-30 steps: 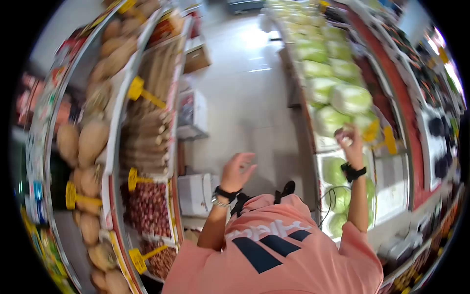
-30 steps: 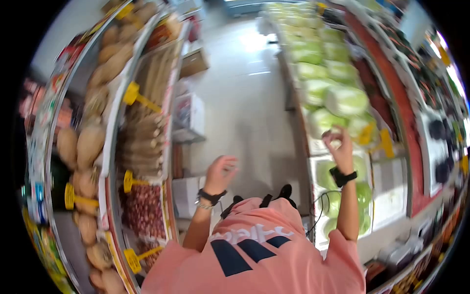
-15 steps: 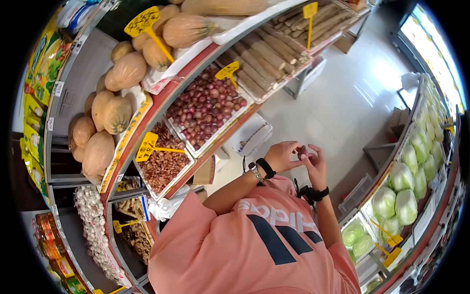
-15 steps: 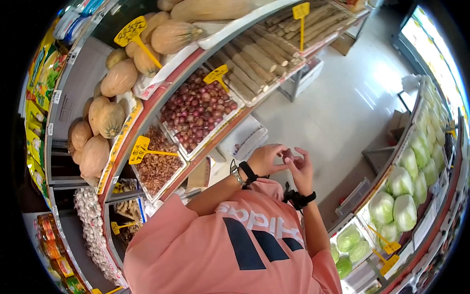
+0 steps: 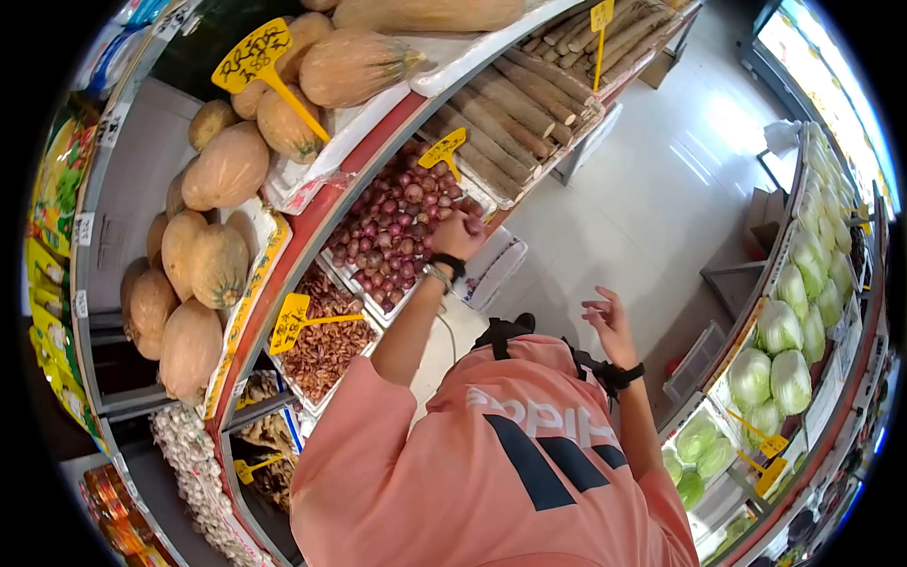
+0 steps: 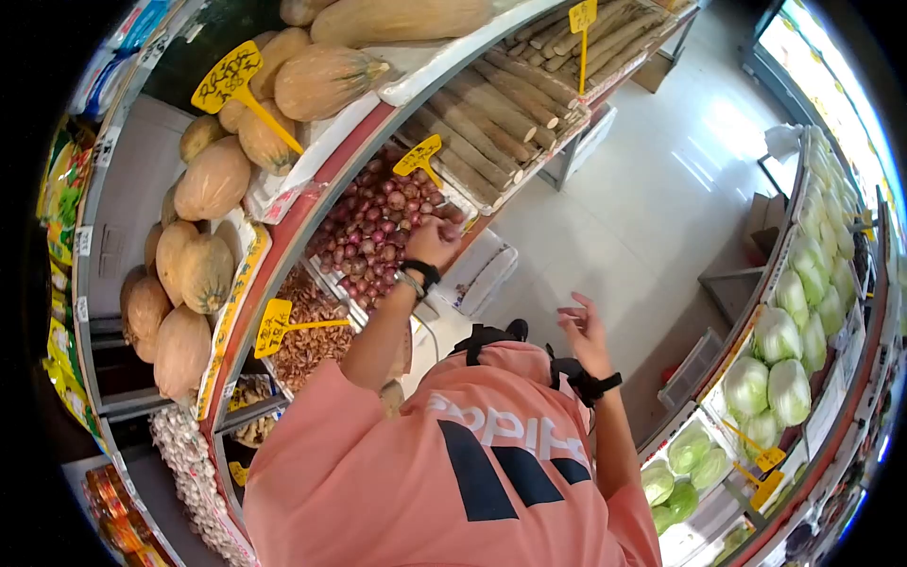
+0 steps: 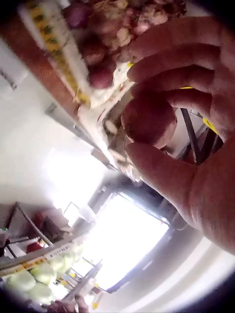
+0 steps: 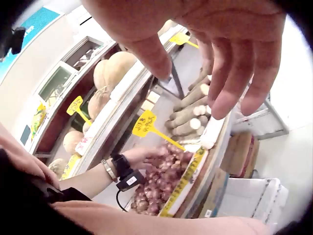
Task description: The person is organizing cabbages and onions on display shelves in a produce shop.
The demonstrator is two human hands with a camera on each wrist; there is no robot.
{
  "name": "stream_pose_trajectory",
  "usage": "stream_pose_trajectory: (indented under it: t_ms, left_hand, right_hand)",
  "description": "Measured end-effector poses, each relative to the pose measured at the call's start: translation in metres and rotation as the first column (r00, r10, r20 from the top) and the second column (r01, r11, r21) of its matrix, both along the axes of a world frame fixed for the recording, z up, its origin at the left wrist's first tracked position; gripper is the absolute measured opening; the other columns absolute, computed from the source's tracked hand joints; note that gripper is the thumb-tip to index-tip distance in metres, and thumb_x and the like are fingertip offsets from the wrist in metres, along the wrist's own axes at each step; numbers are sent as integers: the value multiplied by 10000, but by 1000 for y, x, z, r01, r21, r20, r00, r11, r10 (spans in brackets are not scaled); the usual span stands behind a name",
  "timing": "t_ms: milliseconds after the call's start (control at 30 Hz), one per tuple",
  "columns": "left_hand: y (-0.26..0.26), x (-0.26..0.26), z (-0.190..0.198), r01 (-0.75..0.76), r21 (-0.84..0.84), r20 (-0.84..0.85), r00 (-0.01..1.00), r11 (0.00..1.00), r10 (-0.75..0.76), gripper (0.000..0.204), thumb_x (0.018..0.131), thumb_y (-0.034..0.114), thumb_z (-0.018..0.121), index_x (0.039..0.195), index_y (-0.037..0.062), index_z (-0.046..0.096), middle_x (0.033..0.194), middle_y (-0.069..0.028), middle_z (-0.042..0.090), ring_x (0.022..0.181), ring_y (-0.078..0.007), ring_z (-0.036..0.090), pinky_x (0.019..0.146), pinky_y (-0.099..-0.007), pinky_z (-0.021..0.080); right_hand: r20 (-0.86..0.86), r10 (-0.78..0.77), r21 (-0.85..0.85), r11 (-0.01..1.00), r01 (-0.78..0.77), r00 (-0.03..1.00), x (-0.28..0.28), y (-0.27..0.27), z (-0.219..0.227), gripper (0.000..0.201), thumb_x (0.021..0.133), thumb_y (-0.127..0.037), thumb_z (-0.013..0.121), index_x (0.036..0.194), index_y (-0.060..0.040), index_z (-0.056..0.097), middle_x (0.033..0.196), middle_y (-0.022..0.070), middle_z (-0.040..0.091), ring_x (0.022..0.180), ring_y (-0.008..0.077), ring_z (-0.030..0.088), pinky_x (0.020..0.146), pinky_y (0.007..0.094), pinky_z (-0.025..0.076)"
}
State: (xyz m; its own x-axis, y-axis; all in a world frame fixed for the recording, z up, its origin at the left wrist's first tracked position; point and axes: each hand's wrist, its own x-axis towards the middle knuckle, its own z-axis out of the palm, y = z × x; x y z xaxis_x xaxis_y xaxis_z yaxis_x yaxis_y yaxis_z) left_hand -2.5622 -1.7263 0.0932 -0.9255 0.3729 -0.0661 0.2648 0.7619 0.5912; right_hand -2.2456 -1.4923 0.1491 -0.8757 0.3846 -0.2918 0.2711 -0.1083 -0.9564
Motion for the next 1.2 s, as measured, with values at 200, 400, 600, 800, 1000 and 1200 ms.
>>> stream_pose_trajectory:
  t_ms: [200, 400, 600, 800, 1000, 1200]
  left_hand:
    - [0, -96, -36, -115, -285, 99, 984, 952, 149, 515, 741, 399, 719, 1068, 3, 689, 1073, -248, 699, 1077, -381, 659, 928, -446, 522]
    - [13, -113, -55, -213, -448, 175, 932, 869, 318, 663, 795, 556, 681, 1105, -30, 707, 1134, -276, 681, 1090, -388, 662, 936, -438, 527]
    - [16, -95, -62, -338, -369, 36, 926, 866, 377, 753, 796, 504, 713, 1271, -48, 525, 1206, -251, 641, 1102, -380, 652, 937, -480, 527]
    - [56, -26, -20, -22, -345, 269, 955, 938, 121, 579, 907, 408, 596, 1316, 1, 555, 1327, -272, 576, 1200, -433, 564, 1032, -443, 453]
    - [81, 56, -145, 350, 195, 295, 870, 916, -395, 179, 876, 187, 641, 936, 28, 698, 796, -118, 707, 744, -212, 660, 696, -370, 535]
    - [84, 144, -182, 327, -135, 707, 693, 935, -140, 245, 874, 226, 599, 815, -3, 660, 738, -104, 678, 548, -223, 617, 525, -375, 509]
  right_hand:
    - [146, -335, -85, 933, 349, 931, 79, 38, 2, 386, 1014, -204, 575, 1368, -73, 492, 1148, 109, 674, 922, 154, 657, 825, 294, 516]
    - [204, -518, -38, 844, 535, 831, 149, 61, 13, 385, 1019, -273, 569, 1347, -79, 515, 1152, 96, 668, 927, 148, 654, 829, 289, 530]
    - [167, -665, -25, 735, 677, 728, 221, 83, 16, 390, 1021, -288, 574, 1335, -59, 542, 1156, 101, 668, 923, 155, 660, 837, 300, 534]
    - [47, -901, 232, 430, 872, 432, 323, 131, 53, 415, 1009, -279, 558, 1346, -38, 541, 1177, 125, 673, 965, 199, 673, 858, 339, 560]
    - [-282, -940, 327, 93, 941, 191, 449, 203, 115, 301, 991, -195, 609, 1243, -31, 595, 1028, 93, 701, 836, 171, 683, 759, 296, 557]
    - [-449, -888, 801, -349, 486, 102, 555, 251, 233, 312, 895, -166, 678, 1176, -45, 614, 910, 134, 707, 800, 224, 692, 736, 339, 544]
